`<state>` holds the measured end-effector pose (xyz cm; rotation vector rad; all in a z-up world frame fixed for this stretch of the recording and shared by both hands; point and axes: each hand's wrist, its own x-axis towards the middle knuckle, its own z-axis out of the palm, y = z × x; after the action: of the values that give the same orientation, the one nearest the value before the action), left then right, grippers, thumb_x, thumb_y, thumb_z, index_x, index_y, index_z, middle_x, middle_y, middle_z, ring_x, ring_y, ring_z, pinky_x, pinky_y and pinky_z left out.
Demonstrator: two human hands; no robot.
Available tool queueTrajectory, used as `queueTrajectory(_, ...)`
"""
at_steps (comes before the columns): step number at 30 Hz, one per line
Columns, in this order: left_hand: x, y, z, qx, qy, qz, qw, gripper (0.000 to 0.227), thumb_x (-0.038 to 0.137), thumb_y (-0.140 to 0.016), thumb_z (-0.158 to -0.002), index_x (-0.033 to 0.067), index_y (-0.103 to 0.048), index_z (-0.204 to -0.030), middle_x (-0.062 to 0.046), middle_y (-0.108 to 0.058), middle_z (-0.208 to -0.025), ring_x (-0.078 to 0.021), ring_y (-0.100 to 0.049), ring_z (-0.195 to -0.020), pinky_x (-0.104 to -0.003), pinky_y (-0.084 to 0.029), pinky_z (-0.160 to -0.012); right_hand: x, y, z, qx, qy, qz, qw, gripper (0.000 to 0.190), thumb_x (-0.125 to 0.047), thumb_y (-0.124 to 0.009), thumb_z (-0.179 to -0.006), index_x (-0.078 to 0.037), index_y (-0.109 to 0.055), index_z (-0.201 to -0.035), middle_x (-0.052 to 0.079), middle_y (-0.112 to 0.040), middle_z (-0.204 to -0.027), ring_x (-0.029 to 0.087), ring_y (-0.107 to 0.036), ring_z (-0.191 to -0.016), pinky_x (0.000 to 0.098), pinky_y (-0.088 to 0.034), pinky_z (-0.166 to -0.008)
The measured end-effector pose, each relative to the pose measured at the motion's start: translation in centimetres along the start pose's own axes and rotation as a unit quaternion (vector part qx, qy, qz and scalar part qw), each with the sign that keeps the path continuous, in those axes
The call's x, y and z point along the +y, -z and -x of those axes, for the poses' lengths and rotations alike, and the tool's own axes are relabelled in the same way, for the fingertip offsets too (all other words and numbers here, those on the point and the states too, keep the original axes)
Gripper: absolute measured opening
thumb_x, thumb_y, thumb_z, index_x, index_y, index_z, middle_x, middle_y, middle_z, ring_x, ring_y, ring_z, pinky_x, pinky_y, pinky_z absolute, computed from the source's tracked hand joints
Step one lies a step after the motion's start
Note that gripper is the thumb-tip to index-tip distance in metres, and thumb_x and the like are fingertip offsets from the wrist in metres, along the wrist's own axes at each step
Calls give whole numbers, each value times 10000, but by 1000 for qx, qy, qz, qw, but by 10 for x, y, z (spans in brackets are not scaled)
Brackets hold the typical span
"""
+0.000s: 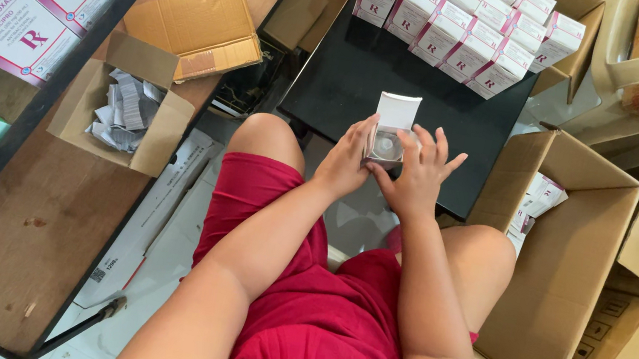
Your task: The person sits on the floor and repeatedly opens small white boxes, removes a plastic bottle, and places the bottle into the box. They then close the box and set it aside. The process is repeated with multiple boxes.
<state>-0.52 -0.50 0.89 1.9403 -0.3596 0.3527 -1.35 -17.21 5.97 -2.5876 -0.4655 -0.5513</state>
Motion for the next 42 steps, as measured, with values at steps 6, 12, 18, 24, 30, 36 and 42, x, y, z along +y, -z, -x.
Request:
queueTrajectory(6, -4, -3, 1, 0, 17, 2, 1000, 638, 3, -733, -782, 126, -370, -1292, -165, -520, -1469, -443, -614, -1209, -445, -547, -926, -7, 5, -4, -6, 79, 19, 997, 272, -423, -862, -799, -227, -769, -963, 140, -446, -1564, 488, -242, -1507, 809, -61, -1132)
queueTrajectory(12, -2, 0, 1, -4, -7, -18, 1000, 656, -35, -720, -818, 176, -414, -1358, -174, -486, -1501, -441, -612, -1229, -431, -563, -934, -2, -1, 0, 12, 39, 2, 999, 221, -340, -814, -850, -172, -744, -977, 206, -452, -1537, 506, -286, -1466, 717, -107, -1129)
queueTrajectory(18, -2, 0, 1, -37, -38, -57, 997, 683, -90, -703, -802, 181, -477, -1386, -197, -397, -1590, -445, -561, -1317, -439, -532, -1029, 54, -30, 7, 143, -231, -416, 868, 239, -223, -631, -1070, -144, -644, -1295, 102, -622, -1201, 196, -575, -1077, 340, -478, -1004)
queueTrajectory(24, 1, 3, -2, -101, 16, 29, 994, 713, -12, -766, -804, 191, -460, -1415, -205, -280, -1679, -440, -489, -1396, -426, -517, -1053, 50, -58, 17, 81, -122, -339, 929, 438, -22, -798, -949, -100, -564, -1312, 90, -548, -1310, 171, -552, -1226, 348, -511, -1035)
queueTrajectory(30, 2, -1, 3, -117, 42, -15, 992, 907, 42, -827, -763, 218, -347, -1512, -249, -159, -1672, -470, -359, -1465, -454, -451, -1111, 31, -49, 6, 71, -156, -552, 816, 1000, 23, -809, -840, -173, -174, -1587, 46, -378, -1505, 194, -515, -1335, 356, -483, -1089)
queueTrajectory(36, -11, -14, 10, -72, 9, -24, 997, 1081, 110, -830, -779, 121, -136, -1607, -262, -247, -1638, -471, -377, -1463, -453, -419, -1169, 18, -28, 8, 53, -80, -376, 922, 442, -51, -803, -930, -99, -644, -1339, 145, -475, -1365, 283, -558, -1266, 409, -499, -1079)
queueTrajectory(42, -9, -12, 6, -99, 44, -11, 994, 1182, 160, -856, -747, 70, -54, -1610, -269, -310, -1605, -463, -377, -1445, -460, -385, -1166, 9, -11, 7, 50, -3, -243, 969, 327, -151, -695, -979, -79, -678, -1298, 194, -472, -1410, 351, -540, -1254, 435, -452, -1081)
